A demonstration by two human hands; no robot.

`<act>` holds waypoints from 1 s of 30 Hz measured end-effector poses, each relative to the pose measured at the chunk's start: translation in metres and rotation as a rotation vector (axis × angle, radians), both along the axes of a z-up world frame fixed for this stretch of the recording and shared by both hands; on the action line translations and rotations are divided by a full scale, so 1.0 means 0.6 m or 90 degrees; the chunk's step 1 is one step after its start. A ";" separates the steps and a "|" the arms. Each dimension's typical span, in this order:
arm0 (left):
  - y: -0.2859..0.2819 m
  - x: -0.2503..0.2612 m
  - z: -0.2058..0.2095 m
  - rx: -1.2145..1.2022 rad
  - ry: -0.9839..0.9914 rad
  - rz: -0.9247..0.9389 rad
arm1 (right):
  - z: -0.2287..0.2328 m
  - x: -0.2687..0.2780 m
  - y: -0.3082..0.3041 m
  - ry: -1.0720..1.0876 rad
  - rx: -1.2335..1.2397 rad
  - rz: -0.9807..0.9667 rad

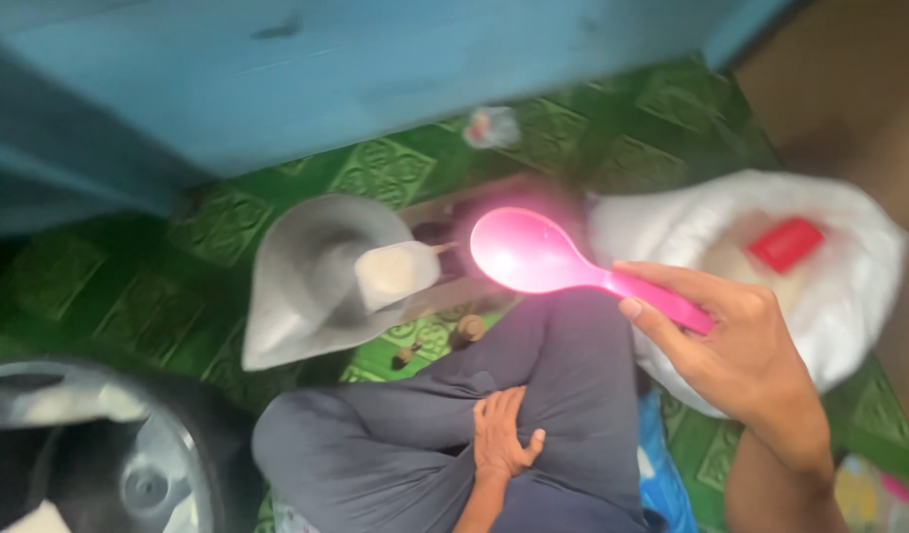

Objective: Packaging white powder from a large sack into small plastic bags and organizing them in a bin

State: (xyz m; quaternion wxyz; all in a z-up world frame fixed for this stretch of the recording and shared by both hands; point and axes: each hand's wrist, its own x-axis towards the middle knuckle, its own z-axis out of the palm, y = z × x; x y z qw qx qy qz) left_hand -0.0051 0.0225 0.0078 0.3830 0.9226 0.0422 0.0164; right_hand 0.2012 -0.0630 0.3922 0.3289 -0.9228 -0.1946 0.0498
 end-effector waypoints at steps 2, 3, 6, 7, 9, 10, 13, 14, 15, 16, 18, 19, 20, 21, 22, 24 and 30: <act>-0.001 0.002 -0.006 0.004 -0.009 -0.013 | -0.014 0.000 -0.042 -0.011 0.029 -0.038; -0.003 0.001 -0.009 0.016 -0.020 -0.005 | -0.023 0.001 -0.063 0.011 0.035 -0.090; -0.006 0.001 -0.019 0.040 -0.029 -0.009 | -0.042 0.004 -0.123 0.061 0.044 -0.197; -0.007 0.002 -0.022 0.052 -0.029 -0.001 | -0.048 0.007 -0.142 0.087 0.047 -0.232; -0.008 0.007 -0.008 0.043 -0.006 -0.012 | -0.075 0.007 -0.191 0.085 0.053 -0.285; -0.008 0.010 0.000 0.035 0.016 -0.008 | -0.088 0.006 -0.215 0.080 0.059 -0.322; -0.013 0.006 -0.015 0.081 -0.001 -0.010 | -0.126 0.003 -0.280 0.045 0.009 -0.394; -0.014 0.008 -0.010 0.080 0.001 -0.020 | -0.140 0.004 -0.295 0.047 0.008 -0.404; -0.016 0.011 -0.004 0.084 0.003 -0.013 | -0.153 0.005 -0.311 0.071 -0.030 -0.449; -0.017 0.014 0.002 0.089 0.005 -0.006 | -0.167 0.006 -0.326 0.094 -0.068 -0.494; -0.019 0.016 0.008 0.092 0.008 -0.012 | -0.205 0.003 -0.350 0.104 -0.091 -0.484; -0.021 0.017 0.011 0.095 0.010 -0.008 | -0.224 0.002 -0.361 0.111 -0.113 -0.463; -0.023 0.016 0.006 0.094 0.011 -0.014 | -0.242 0.003 -0.364 0.112 -0.113 -0.469; -0.024 0.015 0.001 0.104 0.010 -0.012 | -0.262 0.005 -0.366 0.161 -0.198 -0.461; -0.024 0.013 -0.004 0.114 0.010 -0.010 | -0.281 0.006 -0.367 0.211 -0.282 -0.452; -0.025 0.010 -0.008 0.120 0.026 -0.012 | -0.337 0.003 -0.370 0.220 -0.302 -0.434; -0.026 0.008 -0.018 0.147 0.029 -0.016 | -0.447 0.020 -0.352 0.271 -0.283 -0.392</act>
